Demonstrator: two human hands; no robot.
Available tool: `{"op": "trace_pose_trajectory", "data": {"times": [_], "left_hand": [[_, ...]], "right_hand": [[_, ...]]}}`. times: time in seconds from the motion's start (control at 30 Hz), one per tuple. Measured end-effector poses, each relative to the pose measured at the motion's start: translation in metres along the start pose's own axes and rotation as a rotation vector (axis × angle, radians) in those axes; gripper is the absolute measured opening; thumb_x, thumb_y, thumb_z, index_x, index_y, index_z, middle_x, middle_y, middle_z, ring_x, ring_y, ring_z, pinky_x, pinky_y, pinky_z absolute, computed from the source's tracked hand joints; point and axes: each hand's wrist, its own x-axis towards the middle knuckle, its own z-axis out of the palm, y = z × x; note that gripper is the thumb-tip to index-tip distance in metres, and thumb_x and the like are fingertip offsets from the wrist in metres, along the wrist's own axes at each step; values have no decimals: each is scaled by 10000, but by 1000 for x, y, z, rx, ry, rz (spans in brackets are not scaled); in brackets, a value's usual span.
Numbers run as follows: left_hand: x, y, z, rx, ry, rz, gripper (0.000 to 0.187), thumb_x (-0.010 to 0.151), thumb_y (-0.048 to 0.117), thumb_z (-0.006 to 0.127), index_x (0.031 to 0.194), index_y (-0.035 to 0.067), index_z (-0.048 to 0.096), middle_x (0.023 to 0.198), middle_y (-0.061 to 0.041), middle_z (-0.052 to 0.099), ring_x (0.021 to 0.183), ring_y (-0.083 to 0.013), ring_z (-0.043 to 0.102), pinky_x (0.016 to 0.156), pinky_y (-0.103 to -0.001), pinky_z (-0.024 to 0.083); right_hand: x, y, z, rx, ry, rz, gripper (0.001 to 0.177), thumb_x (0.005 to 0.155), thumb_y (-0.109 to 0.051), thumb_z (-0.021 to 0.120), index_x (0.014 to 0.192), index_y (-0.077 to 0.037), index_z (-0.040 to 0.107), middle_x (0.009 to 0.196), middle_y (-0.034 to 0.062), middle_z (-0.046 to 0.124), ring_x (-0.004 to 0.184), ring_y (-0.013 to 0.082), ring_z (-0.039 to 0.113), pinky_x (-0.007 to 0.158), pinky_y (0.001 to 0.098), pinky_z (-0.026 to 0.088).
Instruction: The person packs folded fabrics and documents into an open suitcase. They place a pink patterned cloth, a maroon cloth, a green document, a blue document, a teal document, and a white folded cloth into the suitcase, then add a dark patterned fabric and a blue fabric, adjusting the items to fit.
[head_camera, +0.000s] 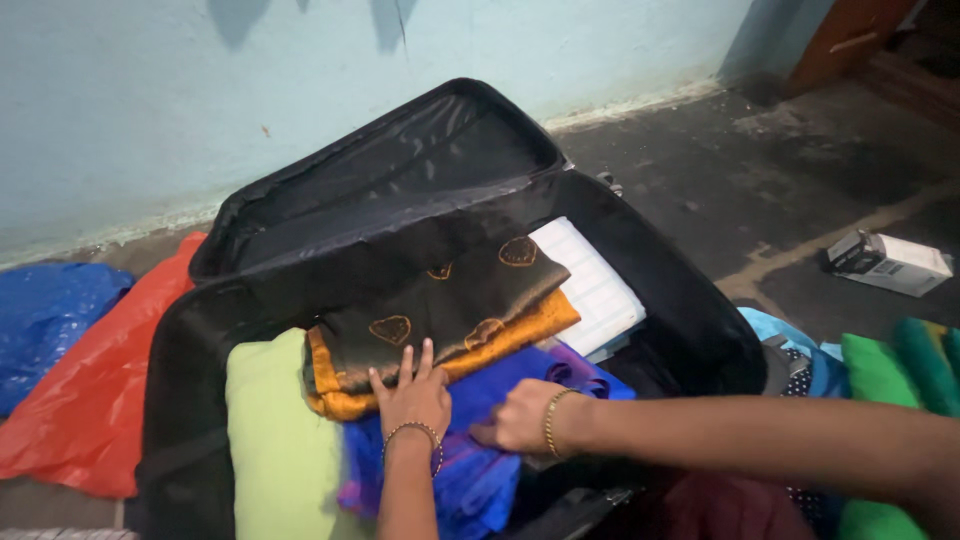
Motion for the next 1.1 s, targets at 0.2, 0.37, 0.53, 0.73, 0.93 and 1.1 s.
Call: {"op": "trace_pose_trajectory", "data": {"times": [0.2,0.37,0.53,0.73,0.93,1.1], "left_hand": [[0,-2,23,41,-258,-9,465,1029,378,472,1491,327,467,1713,99,127,1582,-149,94,1214,-727,-34],[10,1,33,-440,-322,-68,493,1044,491,392,1512,350,459,1656,95,320,1564,-177,224,1261,-664,47],[-1,5,-3,-1510,-403,346,610,1044,480,402,1459,51,528,1477,-147,611,1381,-207,568,1178,-382,416],[-116,4,-67,-2115,-179,265,629,981,445,541,1397,-26,559,1380,-201,645,1255,-288,625,1087,-435,496],[-85,9,-113,-2309,-159,378,774,921,594,521,1403,-11,535,1368,-198,632,1233,-316,616,1048,-470,499],[-59,-14,-90,-2372,-226,237,896,871,718,503,1408,1,515,1357,-195,620,1214,-340,607,1016,-499,500]], "right_hand": [[-50,-16,-49,58,-76,27,670,750,-117,716,1407,-118,586,949,145,703,756,331,712,610,454,565],[-78,-14,-77,27,71,75,686,720,-137,726,1394,-137,601,962,122,700,739,335,699,585,448,564],[-94,-13,-112,126,193,190,707,615,-131,743,1313,-197,652,1018,54,748,856,285,732,625,428,570],[-109,-9,-175,192,267,414,661,598,-128,737,1238,-292,740,1083,48,783,860,292,733,643,445,567],[-128,15,-197,301,378,698,579,612,-161,770,1177,-284,781,884,127,777,788,303,749,716,392,589],[-152,60,-179,685,677,628,585,519,-44,756,1103,-63,779,867,110,808,726,186,764,694,321,593]]}}
